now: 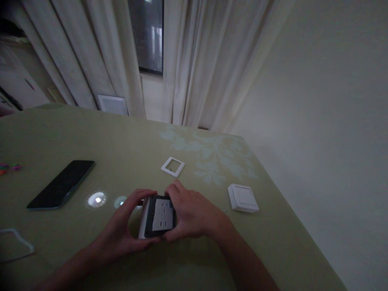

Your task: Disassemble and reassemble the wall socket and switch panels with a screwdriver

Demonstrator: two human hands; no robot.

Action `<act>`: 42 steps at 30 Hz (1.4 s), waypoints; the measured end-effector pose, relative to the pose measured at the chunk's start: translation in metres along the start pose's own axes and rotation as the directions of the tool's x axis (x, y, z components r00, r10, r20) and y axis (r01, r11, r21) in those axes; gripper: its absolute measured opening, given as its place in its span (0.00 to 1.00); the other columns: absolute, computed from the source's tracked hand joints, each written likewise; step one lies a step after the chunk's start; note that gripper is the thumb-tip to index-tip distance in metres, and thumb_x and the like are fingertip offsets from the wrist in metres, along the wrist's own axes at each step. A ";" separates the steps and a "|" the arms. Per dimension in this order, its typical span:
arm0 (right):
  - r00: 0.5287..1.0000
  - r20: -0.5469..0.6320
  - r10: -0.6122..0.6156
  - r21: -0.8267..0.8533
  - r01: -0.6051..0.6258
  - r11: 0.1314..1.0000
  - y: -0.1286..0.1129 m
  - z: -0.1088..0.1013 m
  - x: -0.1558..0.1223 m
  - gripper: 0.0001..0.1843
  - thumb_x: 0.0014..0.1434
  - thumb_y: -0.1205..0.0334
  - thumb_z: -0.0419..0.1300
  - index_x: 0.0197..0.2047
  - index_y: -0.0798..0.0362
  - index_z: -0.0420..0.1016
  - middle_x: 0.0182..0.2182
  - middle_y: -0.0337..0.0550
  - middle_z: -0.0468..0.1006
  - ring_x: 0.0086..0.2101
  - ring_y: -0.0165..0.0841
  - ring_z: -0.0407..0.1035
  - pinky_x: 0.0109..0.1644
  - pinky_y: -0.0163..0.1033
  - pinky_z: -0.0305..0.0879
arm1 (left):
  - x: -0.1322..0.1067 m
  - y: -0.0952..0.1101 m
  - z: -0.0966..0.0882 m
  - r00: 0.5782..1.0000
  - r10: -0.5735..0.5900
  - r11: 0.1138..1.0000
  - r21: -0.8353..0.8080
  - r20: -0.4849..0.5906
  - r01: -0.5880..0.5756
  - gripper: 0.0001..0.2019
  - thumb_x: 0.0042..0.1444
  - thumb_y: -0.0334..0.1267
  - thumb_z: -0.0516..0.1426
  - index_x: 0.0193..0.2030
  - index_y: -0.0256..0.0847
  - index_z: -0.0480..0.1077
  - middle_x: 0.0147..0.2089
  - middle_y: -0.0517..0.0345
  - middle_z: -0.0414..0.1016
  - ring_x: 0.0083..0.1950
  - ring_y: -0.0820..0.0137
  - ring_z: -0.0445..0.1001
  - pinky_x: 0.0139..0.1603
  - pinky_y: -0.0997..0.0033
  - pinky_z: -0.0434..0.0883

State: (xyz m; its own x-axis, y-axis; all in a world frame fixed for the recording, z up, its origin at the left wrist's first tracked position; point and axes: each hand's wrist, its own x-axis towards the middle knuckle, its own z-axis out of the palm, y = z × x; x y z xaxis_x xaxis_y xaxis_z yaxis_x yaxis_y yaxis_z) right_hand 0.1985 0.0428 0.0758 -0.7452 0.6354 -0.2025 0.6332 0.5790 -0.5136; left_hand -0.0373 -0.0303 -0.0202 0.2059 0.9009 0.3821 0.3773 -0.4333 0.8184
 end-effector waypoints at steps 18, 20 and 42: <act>0.999 0.019 -0.035 0.007 0.035 0.999 0.007 -0.003 0.000 0.41 0.43 0.53 0.82 0.55 0.49 0.67 0.52 0.46 0.73 0.46 0.43 0.73 0.45 0.44 0.66 | 0.000 -0.004 -0.014 0.959 -0.148 0.965 -0.177 0.241 0.193 0.51 0.51 0.39 0.76 0.77 0.63 0.57 0.75 0.53 0.69 0.71 0.46 0.72 0.71 0.42 0.70; 0.999 0.019 -0.046 0.028 0.045 0.999 0.007 -0.003 0.000 0.42 0.43 0.52 0.82 0.55 0.50 0.67 0.52 0.46 0.73 0.47 0.44 0.73 0.47 0.44 0.68 | -0.002 -0.006 -0.014 0.940 -0.189 0.937 -0.235 0.284 0.260 0.50 0.51 0.42 0.77 0.77 0.62 0.58 0.76 0.51 0.68 0.71 0.45 0.72 0.72 0.41 0.70; 1.000 -0.005 -0.004 0.035 0.004 0.999 0.003 -0.007 -0.001 0.42 0.44 0.49 0.83 0.56 0.51 0.68 0.53 0.47 0.74 0.48 0.45 0.74 0.49 0.47 0.69 | 0.008 0.007 -0.012 0.992 -0.085 0.988 -0.123 0.094 0.096 0.43 0.51 0.39 0.75 0.71 0.54 0.63 0.67 0.48 0.73 0.66 0.47 0.75 0.67 0.43 0.74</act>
State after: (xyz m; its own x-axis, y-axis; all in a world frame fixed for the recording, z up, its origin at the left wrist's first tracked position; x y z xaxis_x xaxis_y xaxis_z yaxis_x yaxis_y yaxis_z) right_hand 0.2026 0.0474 0.0805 -0.7464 0.6359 -0.1963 0.6227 0.5630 -0.5434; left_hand -0.0439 -0.0263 -0.0060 0.2569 0.9281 0.2694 0.2812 -0.3385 0.8980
